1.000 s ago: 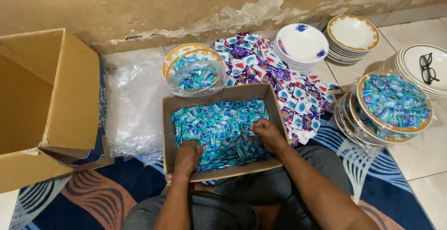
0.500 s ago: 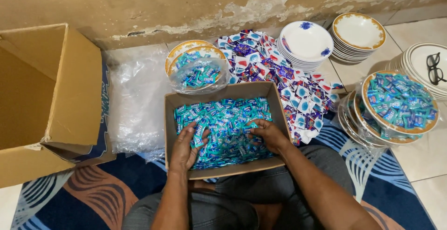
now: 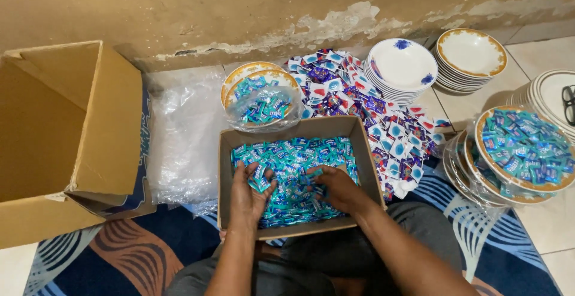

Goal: Packing small blue food packets into a cardboard box and then placing a plate of packets into a plastic bag.

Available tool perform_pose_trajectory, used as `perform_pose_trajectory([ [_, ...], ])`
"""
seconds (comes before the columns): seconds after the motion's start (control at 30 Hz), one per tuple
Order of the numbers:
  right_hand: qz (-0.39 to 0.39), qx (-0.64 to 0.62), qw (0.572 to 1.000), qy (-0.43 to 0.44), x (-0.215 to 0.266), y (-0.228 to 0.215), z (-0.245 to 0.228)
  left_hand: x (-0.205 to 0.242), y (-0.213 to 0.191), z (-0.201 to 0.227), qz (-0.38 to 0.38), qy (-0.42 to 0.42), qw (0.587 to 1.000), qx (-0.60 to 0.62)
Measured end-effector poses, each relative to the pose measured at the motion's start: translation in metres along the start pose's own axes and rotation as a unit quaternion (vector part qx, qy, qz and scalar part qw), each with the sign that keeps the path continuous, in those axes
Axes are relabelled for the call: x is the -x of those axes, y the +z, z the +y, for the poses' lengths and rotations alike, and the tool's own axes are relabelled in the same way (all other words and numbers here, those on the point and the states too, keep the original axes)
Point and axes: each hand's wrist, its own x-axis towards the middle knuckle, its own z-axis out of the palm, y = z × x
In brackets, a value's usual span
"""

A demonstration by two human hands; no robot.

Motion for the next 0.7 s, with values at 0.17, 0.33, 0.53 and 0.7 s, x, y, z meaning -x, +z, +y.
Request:
perform_pose_trajectory([
  [0.17, -0.06, -0.115, 0.991, -0.024, -0.04, 0.063, -0.041, -0.009, 0.08, 0.032, -0.008, 0.065, 0.998, 0.021],
  [0.33, -0.028, -0.248, 0.967, -0.048, -0.073, 0.122, -0.108, -0.024, 0.161, 0.064, -0.019, 0.131, 0.991, 0.024],
  [0.53, -0.02, -0.22, 0.973, -0.064, -0.083, 0.112, -0.124, -0.002, 0.182, 0.071, -0.021, 0.102, 0.993, 0.053],
  [0.7, 0.01, -0.033, 0.983, -0.182, -0.05, 0.061, -0.099, 0.007, 0.134, 0.052, -0.078, 0.234, 0.961, -0.127],
])
